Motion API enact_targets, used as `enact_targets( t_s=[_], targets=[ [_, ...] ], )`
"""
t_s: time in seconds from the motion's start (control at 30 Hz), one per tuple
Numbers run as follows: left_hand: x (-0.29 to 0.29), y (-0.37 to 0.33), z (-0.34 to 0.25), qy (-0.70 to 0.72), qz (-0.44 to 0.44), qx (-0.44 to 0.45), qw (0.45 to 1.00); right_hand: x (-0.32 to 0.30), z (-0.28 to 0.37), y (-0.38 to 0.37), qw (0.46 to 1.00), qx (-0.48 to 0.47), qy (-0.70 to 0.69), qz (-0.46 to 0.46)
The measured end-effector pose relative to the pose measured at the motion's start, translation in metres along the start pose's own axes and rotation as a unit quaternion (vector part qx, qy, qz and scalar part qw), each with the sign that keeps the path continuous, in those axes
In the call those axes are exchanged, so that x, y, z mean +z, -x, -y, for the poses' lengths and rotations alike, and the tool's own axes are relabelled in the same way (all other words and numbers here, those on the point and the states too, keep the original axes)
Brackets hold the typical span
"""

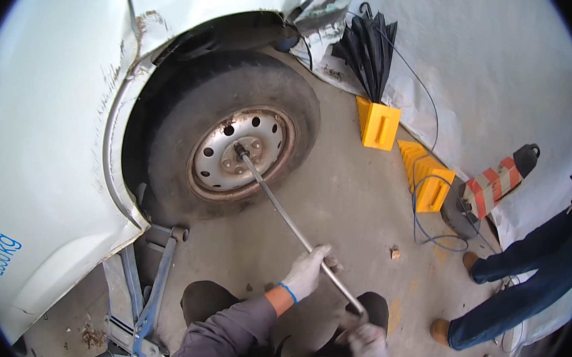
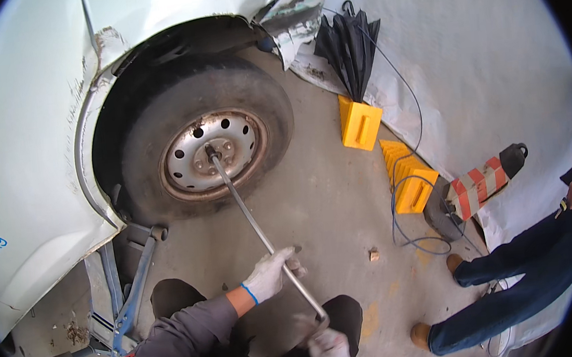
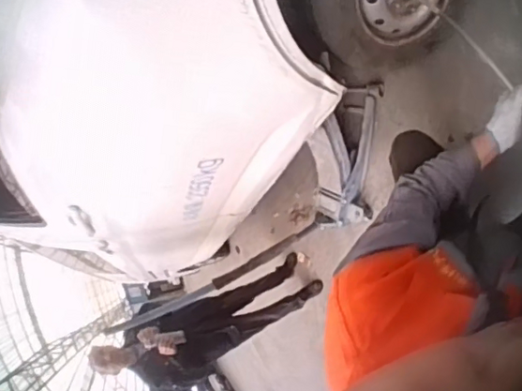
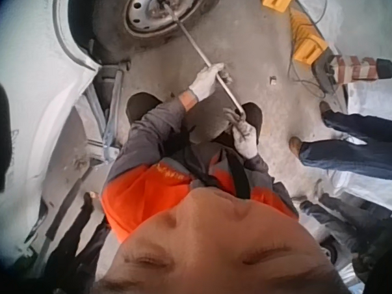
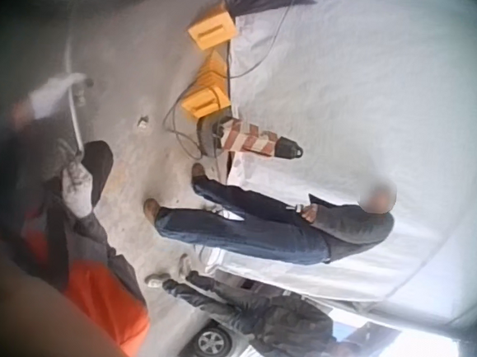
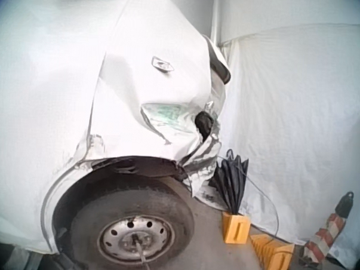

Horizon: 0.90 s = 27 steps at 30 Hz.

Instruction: The person removes a damaged tire from a white van using a lug wrench, then mounts a spare tire onto the hub. They hand-tighten the lug nuts and then use the lug wrench to fully tighten them in sequence.

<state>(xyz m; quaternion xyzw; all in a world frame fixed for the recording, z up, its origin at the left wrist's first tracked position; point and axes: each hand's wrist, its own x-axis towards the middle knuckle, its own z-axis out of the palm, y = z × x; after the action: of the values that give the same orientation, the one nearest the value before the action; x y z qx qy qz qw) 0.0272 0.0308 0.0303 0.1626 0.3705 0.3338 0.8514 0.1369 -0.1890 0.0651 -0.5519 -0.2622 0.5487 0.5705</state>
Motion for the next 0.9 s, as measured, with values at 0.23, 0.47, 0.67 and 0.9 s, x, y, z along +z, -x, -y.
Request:
enact_targets(
  t_s=[0.23,0.47,0.67,0.9],
  targets=[
    [-0.004,-0.013,-0.001,0.038,-0.095,0.011,0.995,-0.029,-0.020,-0.009,0.894,-0.153,0.384,0.174],
    [-0.022,-0.018,-0.001,0.044,0.033,0.081,0.995,-0.016,0.031,-0.032,0.883,-0.120,0.453,-0.011],
    [-0.010,-0.012,-0.015,0.017,-0.028,0.093,0.995,-0.001,0.032,-0.014,0.958,-0.158,0.204,0.125],
    [-0.012,-0.018,-0.012,0.034,-0.025,0.058,0.997,0.011,-0.002,-0.012,0.965,-0.003,0.249,0.085]
  ],
)
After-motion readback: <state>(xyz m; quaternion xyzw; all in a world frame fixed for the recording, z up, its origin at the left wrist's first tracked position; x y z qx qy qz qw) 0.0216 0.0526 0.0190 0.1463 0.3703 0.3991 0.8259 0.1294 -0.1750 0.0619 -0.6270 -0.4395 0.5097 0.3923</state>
